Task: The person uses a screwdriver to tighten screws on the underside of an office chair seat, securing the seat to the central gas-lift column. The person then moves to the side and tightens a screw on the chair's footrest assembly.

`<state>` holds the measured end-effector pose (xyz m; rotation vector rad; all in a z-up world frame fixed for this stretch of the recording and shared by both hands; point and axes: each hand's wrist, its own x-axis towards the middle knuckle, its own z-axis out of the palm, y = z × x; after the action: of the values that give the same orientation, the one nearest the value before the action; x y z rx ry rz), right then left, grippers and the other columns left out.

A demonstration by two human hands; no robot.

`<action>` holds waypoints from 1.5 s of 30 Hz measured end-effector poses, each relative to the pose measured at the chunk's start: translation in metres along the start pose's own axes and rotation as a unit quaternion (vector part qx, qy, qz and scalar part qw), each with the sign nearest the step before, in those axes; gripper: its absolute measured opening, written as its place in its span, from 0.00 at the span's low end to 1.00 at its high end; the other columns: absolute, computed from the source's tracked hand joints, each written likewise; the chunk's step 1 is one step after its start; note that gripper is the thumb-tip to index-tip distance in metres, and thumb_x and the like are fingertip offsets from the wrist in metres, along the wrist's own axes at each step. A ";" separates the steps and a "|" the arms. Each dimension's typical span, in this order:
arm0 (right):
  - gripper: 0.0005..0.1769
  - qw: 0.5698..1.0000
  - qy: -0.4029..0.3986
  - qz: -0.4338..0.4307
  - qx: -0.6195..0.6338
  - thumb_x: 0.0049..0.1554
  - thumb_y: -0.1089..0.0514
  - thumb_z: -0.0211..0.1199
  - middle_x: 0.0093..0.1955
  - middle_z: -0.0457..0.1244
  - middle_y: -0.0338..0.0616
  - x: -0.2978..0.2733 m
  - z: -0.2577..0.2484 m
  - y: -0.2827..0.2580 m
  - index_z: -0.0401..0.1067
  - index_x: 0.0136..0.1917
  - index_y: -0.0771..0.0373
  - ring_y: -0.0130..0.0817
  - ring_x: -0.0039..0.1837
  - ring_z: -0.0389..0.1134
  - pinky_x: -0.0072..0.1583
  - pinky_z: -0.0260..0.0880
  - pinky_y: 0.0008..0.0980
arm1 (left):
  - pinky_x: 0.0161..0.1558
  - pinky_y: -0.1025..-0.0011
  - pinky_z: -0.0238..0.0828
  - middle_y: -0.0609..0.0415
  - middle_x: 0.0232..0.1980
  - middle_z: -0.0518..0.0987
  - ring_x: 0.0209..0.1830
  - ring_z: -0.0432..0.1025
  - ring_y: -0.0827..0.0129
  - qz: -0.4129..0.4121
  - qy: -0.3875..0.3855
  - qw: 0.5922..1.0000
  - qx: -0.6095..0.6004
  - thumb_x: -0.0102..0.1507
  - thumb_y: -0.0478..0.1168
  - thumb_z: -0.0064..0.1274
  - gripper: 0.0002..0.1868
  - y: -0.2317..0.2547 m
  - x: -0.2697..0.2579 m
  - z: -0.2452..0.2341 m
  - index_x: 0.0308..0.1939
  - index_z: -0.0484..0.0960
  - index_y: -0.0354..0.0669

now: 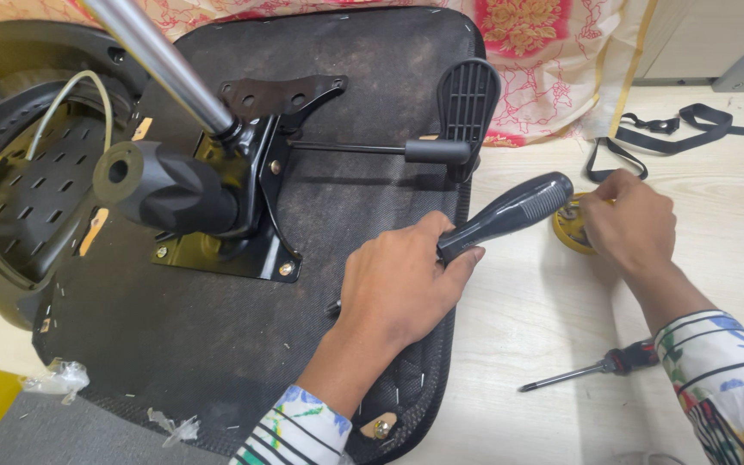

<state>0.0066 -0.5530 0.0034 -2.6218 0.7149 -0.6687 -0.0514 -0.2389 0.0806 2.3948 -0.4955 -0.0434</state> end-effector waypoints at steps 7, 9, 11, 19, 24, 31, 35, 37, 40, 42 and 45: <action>0.05 0.940 0.048 -0.087 0.326 0.60 0.63 0.65 0.42 0.70 0.47 0.016 -0.030 -0.054 0.73 0.44 0.69 0.27 0.45 0.74 0.46 0.72 0.26 | 0.32 0.65 0.72 0.56 0.24 0.82 0.26 0.80 0.65 -0.025 0.082 0.988 -0.129 0.59 0.58 0.57 0.19 -0.023 -0.015 -0.016 0.37 0.84 0.48; 0.00 0.902 0.044 -0.154 0.401 0.60 0.68 0.63 0.45 0.71 0.45 0.023 -0.044 -0.086 0.74 0.47 0.67 0.26 0.45 0.73 0.46 0.72 0.23 | 0.30 0.68 0.72 0.57 0.23 0.82 0.24 0.80 0.69 -0.016 0.112 0.973 -0.204 0.58 0.57 0.57 0.19 -0.033 -0.015 -0.025 0.36 0.84 0.46; 0.06 0.842 0.034 -0.261 0.471 0.60 0.71 0.60 0.48 0.70 0.43 0.026 -0.059 -0.119 0.74 0.50 0.67 0.25 0.48 0.73 0.49 0.74 0.22 | 0.29 0.71 0.69 0.57 0.24 0.79 0.25 0.74 0.73 -0.015 0.145 0.964 -0.224 0.59 0.58 0.59 0.20 -0.045 -0.012 -0.036 0.33 0.82 0.43; 0.05 0.888 -0.012 -0.273 0.371 0.59 0.64 0.64 0.42 0.69 0.37 0.032 -0.087 -0.235 0.77 0.49 0.65 0.21 0.41 0.69 0.43 0.67 0.22 | 0.29 0.79 0.67 0.62 0.26 0.74 0.24 0.67 0.81 0.009 0.187 0.882 -0.433 0.65 0.56 0.54 0.20 -0.085 0.048 -0.086 0.36 0.77 0.43; 0.13 0.870 -0.152 -0.379 0.277 0.57 0.59 0.68 0.46 0.72 0.41 0.064 -0.070 -0.280 0.78 0.54 0.66 0.25 0.47 0.74 0.49 0.74 0.22 | 0.32 0.78 0.71 0.59 0.32 0.77 0.29 0.71 0.81 -0.007 0.190 0.865 -0.463 0.68 0.52 0.50 0.16 -0.101 0.100 -0.108 0.42 0.77 0.43; 0.15 0.884 -0.234 -0.401 0.058 0.52 0.58 0.72 0.46 0.74 0.38 0.099 -0.043 -0.312 0.80 0.53 0.59 0.27 0.48 0.74 0.52 0.73 0.31 | 0.47 0.75 0.73 0.59 0.44 0.83 0.42 0.76 0.78 -0.040 0.157 0.877 -0.452 0.67 0.50 0.49 0.15 -0.129 0.164 -0.111 0.46 0.76 0.42; 0.14 0.861 -0.274 -0.429 0.031 0.51 0.59 0.72 0.46 0.73 0.37 0.104 -0.017 -0.328 0.81 0.52 0.58 0.27 0.49 0.74 0.53 0.72 0.31 | 0.49 0.69 0.71 0.51 0.47 0.81 0.45 0.74 0.71 -0.049 0.180 0.885 -0.427 0.67 0.52 0.49 0.23 -0.141 0.196 -0.103 0.50 0.79 0.32; 0.13 0.840 -0.300 -0.451 0.046 0.51 0.60 0.72 0.46 0.74 0.38 0.106 -0.005 -0.333 0.81 0.52 0.59 0.26 0.49 0.75 0.55 0.72 0.28 | 0.50 0.67 0.70 0.47 0.46 0.81 0.45 0.74 0.68 -0.070 0.194 0.892 -0.403 0.67 0.53 0.49 0.27 -0.143 0.205 -0.099 0.51 0.78 0.28; 0.13 0.814 -0.333 -0.470 0.071 0.51 0.61 0.71 0.45 0.75 0.38 0.107 0.009 -0.335 0.81 0.51 0.60 0.26 0.48 0.76 0.56 0.74 0.27 | 0.53 0.67 0.69 0.48 0.46 0.82 0.46 0.76 0.67 -0.113 0.196 0.907 -0.355 0.67 0.56 0.47 0.29 -0.141 0.207 -0.098 0.52 0.76 0.28; 0.13 0.803 -0.340 -0.483 0.080 0.51 0.61 0.71 0.46 0.75 0.38 0.107 0.014 -0.334 0.81 0.52 0.59 0.25 0.49 0.76 0.56 0.74 0.26 | 0.52 0.64 0.69 0.47 0.45 0.81 0.45 0.75 0.65 -0.143 0.184 0.913 -0.334 0.66 0.57 0.45 0.30 -0.138 0.206 -0.101 0.51 0.77 0.29; 0.13 0.806 -0.336 -0.485 0.053 0.52 0.60 0.71 0.46 0.75 0.38 0.106 0.016 -0.336 0.82 0.52 0.58 0.25 0.50 0.76 0.56 0.74 0.27 | 0.52 0.66 0.70 0.48 0.44 0.82 0.44 0.76 0.66 -0.141 0.189 0.911 -0.340 0.65 0.56 0.46 0.29 -0.134 0.198 -0.103 0.50 0.77 0.30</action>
<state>0.2252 -0.3339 0.1727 -2.6782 -0.9016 0.0682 0.1944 -0.1538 0.0947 1.7046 0.0598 0.1050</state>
